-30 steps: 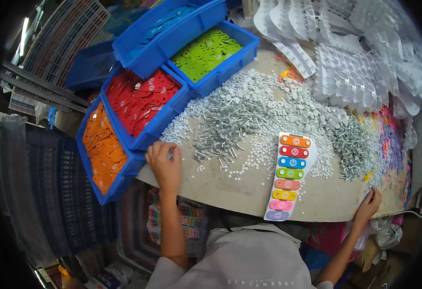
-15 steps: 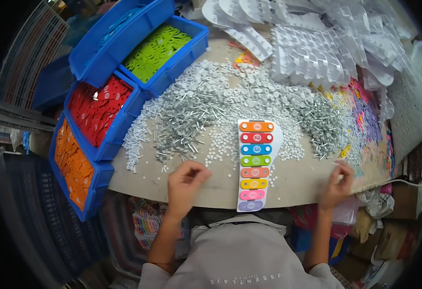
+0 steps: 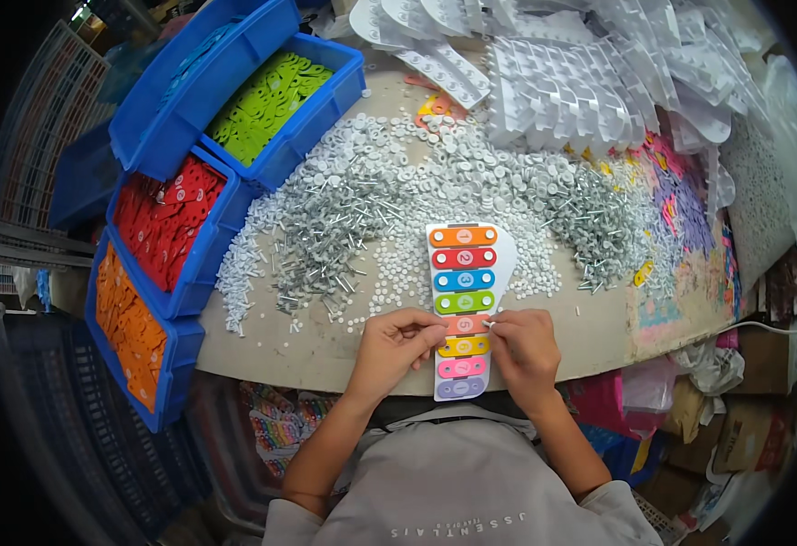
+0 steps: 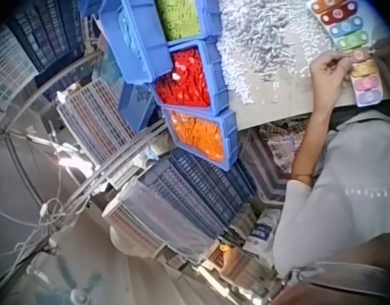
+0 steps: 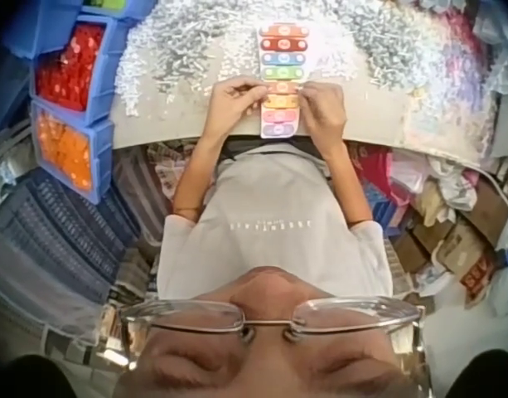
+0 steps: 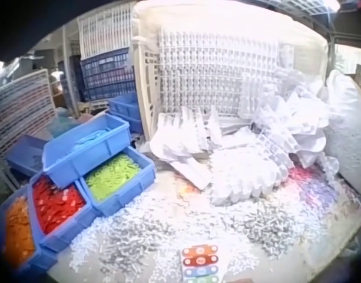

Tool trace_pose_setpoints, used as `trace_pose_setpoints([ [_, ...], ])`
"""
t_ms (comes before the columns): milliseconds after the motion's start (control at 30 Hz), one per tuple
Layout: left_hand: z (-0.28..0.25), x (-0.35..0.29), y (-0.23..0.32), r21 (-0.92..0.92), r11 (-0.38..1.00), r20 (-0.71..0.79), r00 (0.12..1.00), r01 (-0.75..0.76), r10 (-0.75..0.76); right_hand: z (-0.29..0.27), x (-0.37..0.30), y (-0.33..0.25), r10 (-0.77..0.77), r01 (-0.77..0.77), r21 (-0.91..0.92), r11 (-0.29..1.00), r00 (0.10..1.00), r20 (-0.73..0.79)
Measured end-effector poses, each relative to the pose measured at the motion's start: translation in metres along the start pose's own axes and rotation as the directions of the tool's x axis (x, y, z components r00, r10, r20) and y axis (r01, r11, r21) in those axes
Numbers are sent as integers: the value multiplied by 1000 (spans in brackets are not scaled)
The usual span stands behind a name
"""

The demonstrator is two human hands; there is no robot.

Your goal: Assembling colorful toy components into plastic bases at a factory workbench.

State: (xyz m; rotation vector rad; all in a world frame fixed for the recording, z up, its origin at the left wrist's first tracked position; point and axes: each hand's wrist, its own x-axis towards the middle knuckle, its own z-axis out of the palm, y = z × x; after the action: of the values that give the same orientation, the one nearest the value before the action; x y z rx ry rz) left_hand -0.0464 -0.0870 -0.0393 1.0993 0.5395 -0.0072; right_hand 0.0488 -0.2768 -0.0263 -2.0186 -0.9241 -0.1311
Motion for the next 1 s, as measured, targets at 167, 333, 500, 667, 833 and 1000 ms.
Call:
trace_pose_setpoints([
  [167, 0, 5, -4, 158, 985, 31, 997, -68, 64, 1, 5, -3, -54, 52, -95, 994, 998, -24],
  [333, 0, 14, 1, 439, 896, 80, 996, -71, 40, 0, 4, 8, 666, -740, 472, 479, 657, 353],
  [500, 2, 23, 3, 281, 959, 143, 986, 45, -88, -11, 20, 7, 626, -860, 377, 343, 509, 591],
  [667, -1, 30, 9, 292, 956, 234, 968, 14, -86, -7, 16, 15, 606, -881, 327, 342, 473, 640],
  [833, -5, 36, -1, 245, 969, 269, 962, -32, -37, 1, 8, 18, 606, -825, 345, 447, 563, 562],
  [1000, -3, 29, 13, 283, 958, 222, 969, 44, -110, 1, 11, 15, 598, -832, 362, 421, 555, 578],
])
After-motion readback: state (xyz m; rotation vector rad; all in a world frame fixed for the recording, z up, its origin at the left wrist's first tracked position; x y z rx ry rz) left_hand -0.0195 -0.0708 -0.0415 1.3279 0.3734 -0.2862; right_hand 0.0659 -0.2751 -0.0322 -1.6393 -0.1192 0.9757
